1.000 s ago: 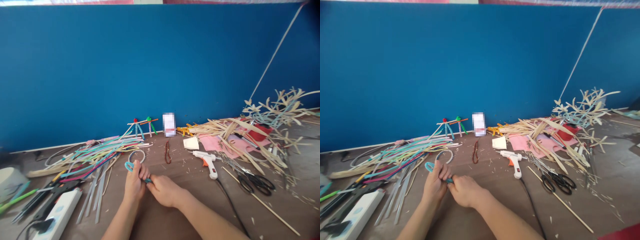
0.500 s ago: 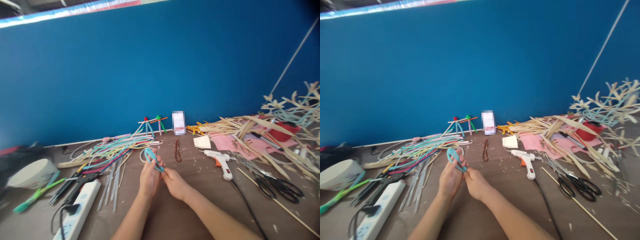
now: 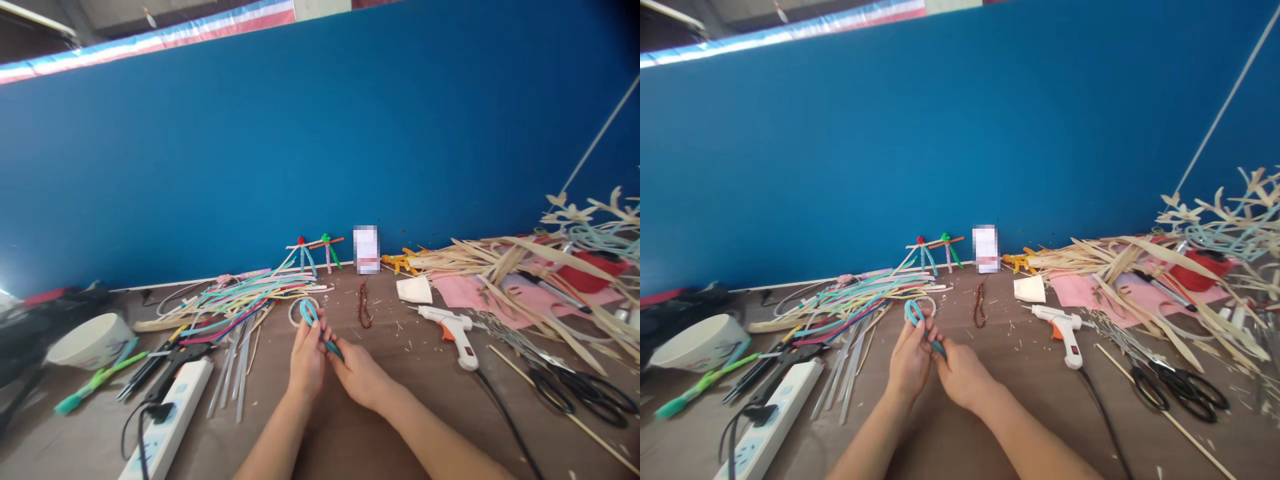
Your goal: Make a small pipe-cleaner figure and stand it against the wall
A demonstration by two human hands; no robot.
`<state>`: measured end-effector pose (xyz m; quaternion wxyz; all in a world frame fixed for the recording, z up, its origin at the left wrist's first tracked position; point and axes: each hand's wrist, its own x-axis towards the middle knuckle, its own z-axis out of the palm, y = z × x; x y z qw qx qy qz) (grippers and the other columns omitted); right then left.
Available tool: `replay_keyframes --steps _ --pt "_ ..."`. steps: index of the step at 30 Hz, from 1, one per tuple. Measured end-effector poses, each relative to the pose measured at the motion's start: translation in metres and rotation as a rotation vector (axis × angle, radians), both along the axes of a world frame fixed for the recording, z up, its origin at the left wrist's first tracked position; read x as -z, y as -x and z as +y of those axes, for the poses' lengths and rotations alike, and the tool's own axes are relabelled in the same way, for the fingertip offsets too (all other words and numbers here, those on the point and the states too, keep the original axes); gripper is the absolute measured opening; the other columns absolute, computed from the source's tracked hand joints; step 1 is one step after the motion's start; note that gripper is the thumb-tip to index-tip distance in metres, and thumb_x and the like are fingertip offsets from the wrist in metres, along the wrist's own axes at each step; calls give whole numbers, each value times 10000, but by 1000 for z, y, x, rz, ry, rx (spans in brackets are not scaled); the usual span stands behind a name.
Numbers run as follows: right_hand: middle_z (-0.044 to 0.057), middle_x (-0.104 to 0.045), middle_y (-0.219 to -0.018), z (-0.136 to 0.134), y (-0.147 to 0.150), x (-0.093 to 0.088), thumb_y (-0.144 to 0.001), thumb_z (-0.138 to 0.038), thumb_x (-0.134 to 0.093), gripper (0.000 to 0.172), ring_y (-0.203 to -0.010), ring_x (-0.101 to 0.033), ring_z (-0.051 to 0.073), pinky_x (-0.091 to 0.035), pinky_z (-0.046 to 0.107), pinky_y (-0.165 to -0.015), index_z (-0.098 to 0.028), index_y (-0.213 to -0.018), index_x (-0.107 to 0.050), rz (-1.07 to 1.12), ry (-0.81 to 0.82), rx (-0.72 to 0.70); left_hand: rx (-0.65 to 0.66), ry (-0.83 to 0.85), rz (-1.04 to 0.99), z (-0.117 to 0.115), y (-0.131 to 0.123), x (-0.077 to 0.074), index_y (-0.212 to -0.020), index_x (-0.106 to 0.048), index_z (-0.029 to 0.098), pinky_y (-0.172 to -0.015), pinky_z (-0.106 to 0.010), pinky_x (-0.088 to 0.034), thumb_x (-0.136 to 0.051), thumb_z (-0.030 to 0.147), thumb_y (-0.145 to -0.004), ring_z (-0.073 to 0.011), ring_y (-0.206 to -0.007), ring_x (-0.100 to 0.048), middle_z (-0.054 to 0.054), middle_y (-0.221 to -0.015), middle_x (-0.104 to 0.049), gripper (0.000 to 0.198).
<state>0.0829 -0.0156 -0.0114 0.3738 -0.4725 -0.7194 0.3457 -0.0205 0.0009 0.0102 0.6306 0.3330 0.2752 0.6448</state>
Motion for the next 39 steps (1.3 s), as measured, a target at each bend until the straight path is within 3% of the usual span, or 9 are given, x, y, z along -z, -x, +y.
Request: replay_keyframes --steps 6,12,20,26,31,35,39 --pt "64 -545 -917 7 -16 -17 -747 -222 -519 233 -812 -525 161 -425 278 -710 -189 -975 -550 113 -235 214 47 -21 172 2 3 4 -772 -535 176 -567 -196 -356 -527 314 -755 -65 -557 -388 30 -645 -405 139" --pt "27 -542 -788 3 -19 -32 -787 -180 -473 169 -704 -522 122 -433 237 -639 -193 -886 -610 310 -282 190 201 -28 290 -6 -4 7 -757 -496 172 -461 -189 -277 -522 370 -749 -61 -472 -283 55 -570 -302 200" --pt "10 -524 -694 2 -17 -32 -751 -170 -509 86 -629 -496 113 -417 230 -592 -176 -725 -591 309 -285 224 138 -79 344 -4 -3 15 -718 -511 171 -474 -199 -275 -445 416 -779 -95 -528 -308 26 -599 -355 261" --pt "21 -523 -723 -3 -15 -35 -764 -166 -484 111 -673 -492 124 -414 245 -632 -181 -741 -591 243 -342 230 51 -112 506 -4 0 19 -866 -561 176 -575 -219 -341 -453 370 -786 -128 -638 -415 -8 -720 -495 235" --pt "4 -497 -682 -1 -14 -31 -723 -177 -529 47 -623 -462 111 -400 228 -590 -173 -676 -536 260 -304 258 11 -212 649 -6 1 16 -841 -582 160 -613 -237 -355 -442 345 -797 -138 -639 -442 -19 -723 -536 236" --pt "-9 -498 -666 1 -13 -28 -713 -200 -535 46 -586 -454 101 -391 212 -544 -174 -739 -506 340 -205 262 12 -273 670 -8 0 11 -888 -589 163 -704 -258 -366 -438 333 -800 -171 -751 -481 -46 -818 -564 244" --pt "-12 -485 -679 -2 -13 -32 -697 -182 -528 45 -594 -436 98 -377 213 -557 -178 -709 -485 322 -242 245 15 -310 662 -10 -1 9 -880 -595 175 -753 -257 -354 -469 327 -784 -186 -811 -478 -59 -850 -570 219"
